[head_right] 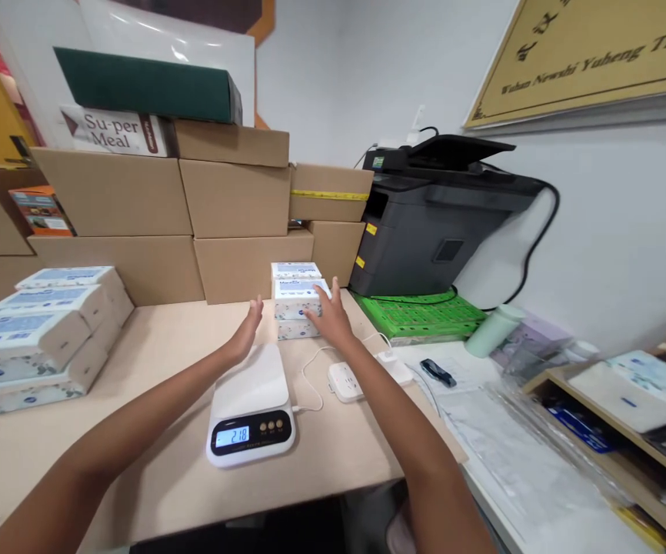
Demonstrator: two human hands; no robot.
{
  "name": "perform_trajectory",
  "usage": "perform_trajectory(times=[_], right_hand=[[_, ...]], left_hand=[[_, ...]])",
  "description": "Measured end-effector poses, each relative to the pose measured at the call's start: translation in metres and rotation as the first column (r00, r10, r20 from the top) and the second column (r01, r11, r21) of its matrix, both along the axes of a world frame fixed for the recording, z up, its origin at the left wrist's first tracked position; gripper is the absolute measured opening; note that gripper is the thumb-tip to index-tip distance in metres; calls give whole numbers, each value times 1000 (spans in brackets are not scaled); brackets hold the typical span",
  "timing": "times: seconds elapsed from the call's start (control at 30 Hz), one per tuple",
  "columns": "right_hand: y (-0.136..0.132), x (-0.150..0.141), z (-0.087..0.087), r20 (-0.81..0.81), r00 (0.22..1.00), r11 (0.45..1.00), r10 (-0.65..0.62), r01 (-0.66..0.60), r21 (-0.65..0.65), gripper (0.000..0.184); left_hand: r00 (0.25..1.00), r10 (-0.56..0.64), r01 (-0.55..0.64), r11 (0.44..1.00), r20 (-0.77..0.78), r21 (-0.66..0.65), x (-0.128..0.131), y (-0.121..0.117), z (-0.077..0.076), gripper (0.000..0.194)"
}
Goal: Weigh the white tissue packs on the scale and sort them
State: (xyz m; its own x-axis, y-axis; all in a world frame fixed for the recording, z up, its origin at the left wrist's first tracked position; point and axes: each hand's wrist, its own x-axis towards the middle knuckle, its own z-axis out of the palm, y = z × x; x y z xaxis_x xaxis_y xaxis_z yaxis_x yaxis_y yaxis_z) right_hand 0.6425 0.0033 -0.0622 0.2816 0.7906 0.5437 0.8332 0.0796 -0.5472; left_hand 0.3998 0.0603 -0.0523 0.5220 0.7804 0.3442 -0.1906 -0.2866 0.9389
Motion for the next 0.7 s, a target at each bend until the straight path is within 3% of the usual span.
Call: perform_trajectory(times=[0.13, 0.2, 0.27, 0.33, 0.4, 0.47, 0.57, 0.63, 0.7], right_hand=[[1, -4, -3, 133, 987, 993, -92, 81, 87, 69], [-1, -17, -9, 204, 972, 986, -119, 92, 137, 69], [-5, -38, -17, 277, 957, 981, -87, 34, 194, 68], [-7, -66, -21, 356, 935, 968, 1, -90, 233, 69], [-7, -98, -22, 432, 895, 944, 111, -231, 236, 73], [-6, -131, -20, 484, 847, 906, 218, -360, 222, 78], [-6, -180, -17, 497, 791, 814, 357, -524, 250, 86], [-9, -212, -18, 429, 777, 741, 460, -603, 297, 94], [-12, -242, -20, 267, 780, 693, 565, -625, 359, 101]], left_hand=[[980, 86, -100, 993, -182, -70, -87, -43, 17, 105], [945, 140, -155, 987, -297, -28, -145, -83, 33, 96], [918, 242, -217, 970, -314, 111, -203, -125, 53, 86], [875, 454, -391, 868, -170, 307, -257, -156, 70, 77], [782, 622, -577, 706, 31, 411, -305, -172, 77, 68], [660, 742, -716, 576, 117, 394, -345, -175, 70, 58], [482, 876, -853, 461, 31, 245, -392, -171, 38, 59], [418, 906, -898, 423, -61, 120, -416, -163, 16, 75], [438, 895, -897, 441, -85, 19, -435, -150, 3, 91]])
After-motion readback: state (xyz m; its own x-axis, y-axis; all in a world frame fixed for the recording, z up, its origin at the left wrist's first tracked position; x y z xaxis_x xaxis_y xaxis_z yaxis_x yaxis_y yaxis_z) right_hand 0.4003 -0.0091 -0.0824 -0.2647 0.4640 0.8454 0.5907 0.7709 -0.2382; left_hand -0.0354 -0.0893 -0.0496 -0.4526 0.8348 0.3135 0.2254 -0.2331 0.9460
